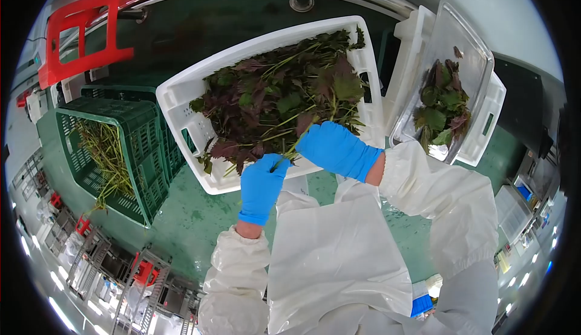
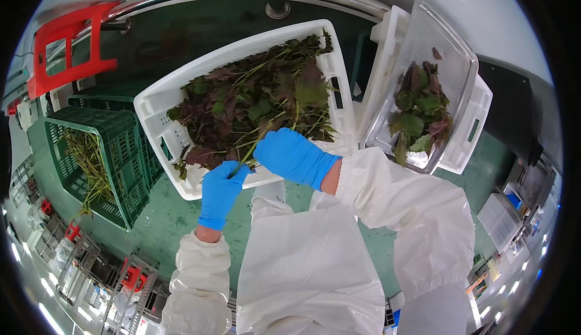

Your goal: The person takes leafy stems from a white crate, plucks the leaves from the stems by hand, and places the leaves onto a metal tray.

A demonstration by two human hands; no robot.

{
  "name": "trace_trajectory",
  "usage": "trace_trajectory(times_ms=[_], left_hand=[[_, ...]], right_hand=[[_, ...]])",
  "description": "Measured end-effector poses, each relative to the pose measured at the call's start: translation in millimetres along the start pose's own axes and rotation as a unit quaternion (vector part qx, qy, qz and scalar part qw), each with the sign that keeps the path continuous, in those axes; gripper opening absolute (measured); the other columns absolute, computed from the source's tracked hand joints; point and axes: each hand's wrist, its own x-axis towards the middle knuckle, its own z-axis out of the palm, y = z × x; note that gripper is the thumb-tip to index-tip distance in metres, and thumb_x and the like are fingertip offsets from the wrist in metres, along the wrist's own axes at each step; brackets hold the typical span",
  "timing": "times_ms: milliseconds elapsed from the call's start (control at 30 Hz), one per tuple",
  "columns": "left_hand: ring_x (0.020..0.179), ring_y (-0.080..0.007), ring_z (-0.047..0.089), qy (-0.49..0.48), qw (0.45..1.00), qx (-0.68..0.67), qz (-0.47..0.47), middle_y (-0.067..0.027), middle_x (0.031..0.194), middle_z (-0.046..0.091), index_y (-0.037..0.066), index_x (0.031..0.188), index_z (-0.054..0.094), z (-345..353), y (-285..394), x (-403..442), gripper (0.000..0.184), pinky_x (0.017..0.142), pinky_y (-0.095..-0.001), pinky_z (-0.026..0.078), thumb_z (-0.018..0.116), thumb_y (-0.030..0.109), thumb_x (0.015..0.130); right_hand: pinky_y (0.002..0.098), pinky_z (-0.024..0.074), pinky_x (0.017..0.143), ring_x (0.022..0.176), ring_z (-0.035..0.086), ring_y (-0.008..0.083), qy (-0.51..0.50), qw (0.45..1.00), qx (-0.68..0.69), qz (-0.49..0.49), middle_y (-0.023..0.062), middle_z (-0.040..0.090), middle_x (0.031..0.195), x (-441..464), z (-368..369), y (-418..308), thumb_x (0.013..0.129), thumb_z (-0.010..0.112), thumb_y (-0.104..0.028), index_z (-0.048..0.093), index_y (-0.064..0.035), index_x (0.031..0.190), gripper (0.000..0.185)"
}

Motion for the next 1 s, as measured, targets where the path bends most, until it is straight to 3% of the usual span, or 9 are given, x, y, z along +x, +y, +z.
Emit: trace_trajectory(times_ms=[100, 300, 400, 500, 600, 700, 800, 900, 1000], left_hand=[[0.057, -0.0266, 0.058, 0.002, 1.0, 0.016, 0.008, -0.0111, 0.067, 0.063, 0.007, 0.082, 0.068, 0, -7, -3, 0.016, 0.054, -0.0351, 0.045, 0.069, 0.022, 0.079], [0.063, -0.0283, 0.061, -0.032, 0.997, 0.064, 0.015, -0.0108, 0.073, 0.065, 0.009, 0.083, 0.069, -4, -6, -1, 0.015, 0.057, -0.0362, 0.046, 0.069, 0.023, 0.079], [0.065, -0.0284, 0.062, -0.035, 0.995, 0.077, 0.046, -0.0099, 0.076, 0.066, 0.01, 0.084, 0.07, -3, -4, -2, 0.013, 0.058, -0.0363, 0.047, 0.068, 0.022, 0.079], [0.064, -0.0293, 0.061, -0.022, 0.988, 0.109, 0.105, -0.0115, 0.076, 0.065, 0.009, 0.087, 0.069, -5, -9, -2, 0.013, 0.058, -0.036, 0.046, 0.068, 0.02, 0.08], [0.065, -0.0309, 0.06, -0.014, 0.982, 0.119, 0.146, -0.0126, 0.076, 0.064, 0.008, 0.089, 0.069, -1, -14, -3, 0.014, 0.058, -0.0362, 0.046, 0.067, 0.019, 0.081], [0.065, -0.0303, 0.059, -0.02, 0.986, 0.103, 0.13, -0.0126, 0.077, 0.064, 0.008, 0.09, 0.069, 1, -20, -4, 0.013, 0.059, -0.0351, 0.046, 0.067, 0.018, 0.081], [0.061, -0.0263, 0.057, -0.028, 0.993, 0.058, 0.096, -0.0124, 0.074, 0.063, 0.006, 0.09, 0.069, 1, -16, -8, 0.013, 0.057, -0.0334, 0.045, 0.067, 0.015, 0.081], [0.055, -0.0201, 0.055, -0.042, 0.999, 0.003, 0.014, -0.0104, 0.068, 0.061, 0.006, 0.09, 0.069, -5, -18, -13, 0.013, 0.055, -0.0314, 0.044, 0.067, 0.016, 0.082], [0.052, -0.0116, 0.049, -0.074, 0.99, -0.074, -0.093, -0.005, 0.061, 0.057, 0.005, 0.091, 0.07, -18, -25, -11, 0.015, 0.051, -0.028, 0.041, 0.068, 0.018, 0.083]], right_hand=[[0.0352, 0.0487, 0.056, 0.069, 0.061, 0.0223, 0.08, 0.984, 0.159, 0.021, 0.005, 0.059, 0.075, 1, -9, 9, 0.081, 0.059, -0.02, 0.066, -0.0185, 0.102, 0.023], [0.0321, 0.0491, 0.06, 0.071, 0.061, 0.0214, -0.046, 0.922, 0.378, 0.068, 0.0036, 0.063, 0.08, 2, -30, 17, 0.083, 0.063, -0.022, 0.066, -0.0225, 0.104, 0.021], [0.0322, 0.0489, 0.065, 0.073, 0.06, 0.0225, -0.064, 0.958, 0.279, -0.012, 0.0031, 0.063, 0.082, 3, 7, 18, 0.083, 0.062, -0.022, 0.065, -0.0174, 0.103, 0.02], [0.0342, 0.0491, 0.062, 0.069, 0.061, 0.0252, 0.014, 0.795, 0.601, 0.081, 0.0053, 0.065, 0.078, 1, 25, 17, 0.082, 0.062, -0.018, 0.068, -0.0117, 0.092, 0.013], [0.0329, 0.0458, 0.061, 0.068, 0.055, 0.0229, 0.094, 0.864, 0.495, -0.017, 0.0028, 0.057, 0.077, 4, 29, 15, 0.081, 0.061, -0.018, 0.061, -0.0122, 0.083, 0.006], [0.0303, 0.0448, 0.062, 0.066, 0.053, 0.021, 0.12, 0.988, 0.064, -0.072, 0.0025, 0.053, 0.072, 1, 25, 7, 0.08, 0.06, -0.015, 0.057, -0.0136, 0.077, 0.004], [0.0344, 0.0488, 0.063, 0.067, 0.058, 0.0276, 0.006, 0.984, 0.177, 0.011, 0.0053, 0.058, 0.073, 0, 16, 0, 0.077, 0.058, -0.012, 0.06, -0.011, 0.079, 0.004], [0.0335, 0.0485, 0.068, 0.072, 0.058, 0.0266, 0.133, 0.873, 0.391, 0.26, 0.0067, 0.057, 0.074, -1, 17, 27, 0.079, 0.056, -0.015, 0.059, -0.0087, 0.08, 0.007], [0.0344, 0.0482, 0.072, 0.076, 0.059, 0.0265, 0.257, 0.798, 0.463, 0.286, 0.0091, 0.057, 0.076, -35, -19, 81, 0.086, 0.054, -0.021, 0.059, -0.0074, 0.082, 0.016]])
